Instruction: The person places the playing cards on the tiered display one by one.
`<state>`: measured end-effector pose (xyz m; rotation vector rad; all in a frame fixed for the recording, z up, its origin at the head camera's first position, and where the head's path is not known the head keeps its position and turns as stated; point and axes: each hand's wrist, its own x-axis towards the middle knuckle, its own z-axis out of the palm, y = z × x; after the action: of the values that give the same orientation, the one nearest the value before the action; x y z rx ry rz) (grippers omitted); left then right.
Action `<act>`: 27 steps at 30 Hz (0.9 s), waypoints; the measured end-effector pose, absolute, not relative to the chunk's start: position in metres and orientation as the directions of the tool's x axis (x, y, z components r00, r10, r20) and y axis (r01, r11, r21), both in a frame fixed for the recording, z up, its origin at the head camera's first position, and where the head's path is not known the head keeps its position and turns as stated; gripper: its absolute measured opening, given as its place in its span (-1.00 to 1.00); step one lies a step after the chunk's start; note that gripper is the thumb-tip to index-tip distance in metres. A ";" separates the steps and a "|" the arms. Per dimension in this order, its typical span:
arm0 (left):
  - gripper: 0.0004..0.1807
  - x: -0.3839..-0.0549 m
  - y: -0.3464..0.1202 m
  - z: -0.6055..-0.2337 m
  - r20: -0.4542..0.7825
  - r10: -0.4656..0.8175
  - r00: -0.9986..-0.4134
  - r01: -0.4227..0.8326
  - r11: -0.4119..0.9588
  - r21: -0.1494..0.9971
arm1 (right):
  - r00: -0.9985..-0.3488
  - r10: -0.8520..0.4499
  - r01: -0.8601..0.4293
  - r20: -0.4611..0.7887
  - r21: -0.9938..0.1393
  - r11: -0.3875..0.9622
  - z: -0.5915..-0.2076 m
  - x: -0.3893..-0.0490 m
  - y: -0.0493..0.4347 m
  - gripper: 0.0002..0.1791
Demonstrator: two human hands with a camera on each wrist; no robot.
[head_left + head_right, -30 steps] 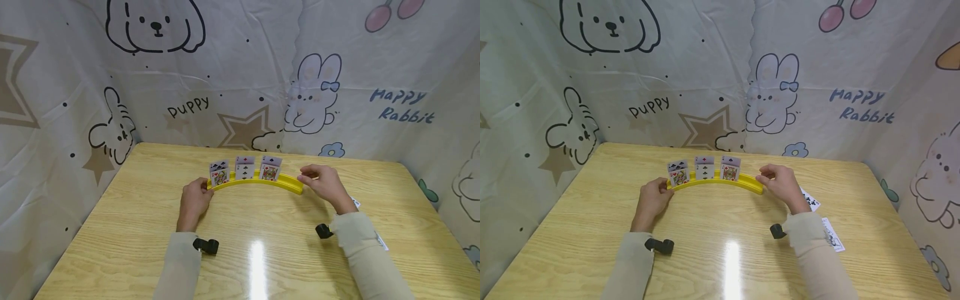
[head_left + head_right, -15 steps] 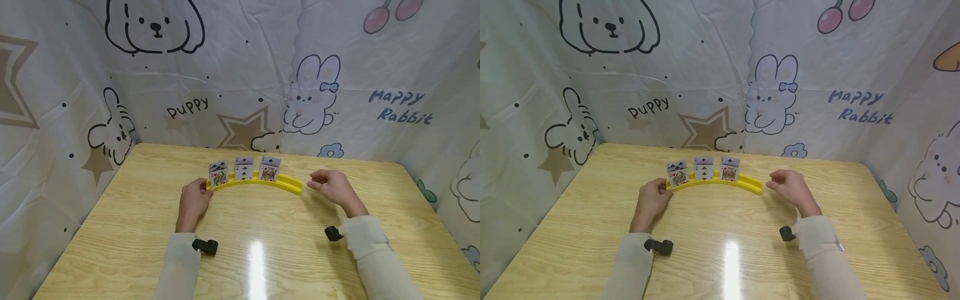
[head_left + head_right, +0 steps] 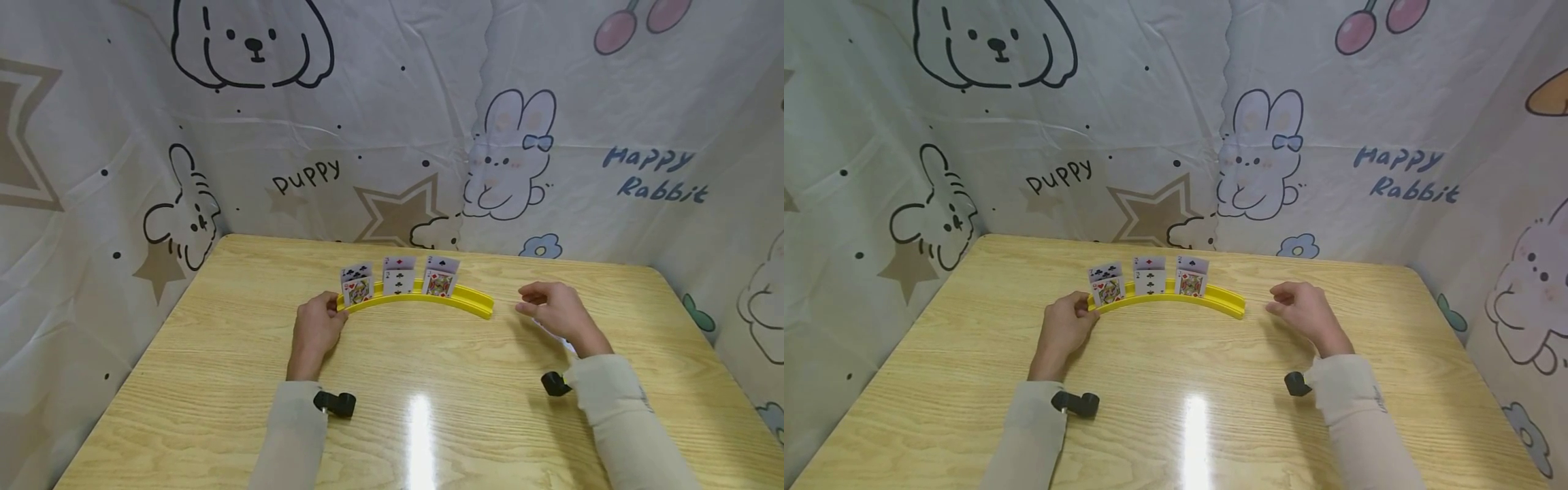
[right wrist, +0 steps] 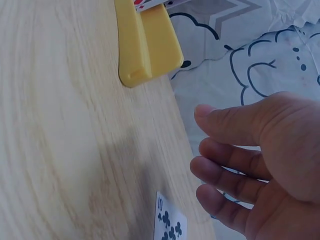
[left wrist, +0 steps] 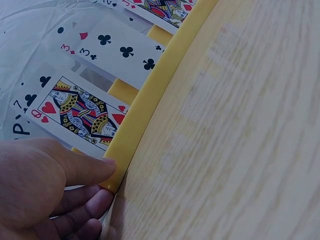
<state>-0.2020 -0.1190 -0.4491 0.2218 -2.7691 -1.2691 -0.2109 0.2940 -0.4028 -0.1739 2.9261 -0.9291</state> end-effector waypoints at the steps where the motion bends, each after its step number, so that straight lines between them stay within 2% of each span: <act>1: -0.62 -0.202 -0.119 -0.449 0.018 -0.168 -0.986 -0.096 0.645 0.758 | -0.991 -0.130 -0.091 -0.027 -0.573 0.815 -0.403 -0.211 0.295 -0.54; 21: -0.61 -0.203 -0.119 -0.451 0.024 -0.176 -0.984 -0.096 0.641 0.761 | -0.990 -0.142 -0.111 -0.025 -0.490 0.865 -0.414 -0.211 0.325 -0.54; 27: -0.59 -0.203 -0.120 -0.452 0.018 -0.174 -0.985 -0.098 0.636 0.766 | -0.990 -0.115 -0.064 -0.081 -0.469 0.881 -0.417 -0.212 0.331 -0.50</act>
<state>-0.2028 -0.1195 -0.4515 0.2295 -2.7591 -1.2831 -0.2125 0.3312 -0.4166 -0.1401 2.9431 -0.7291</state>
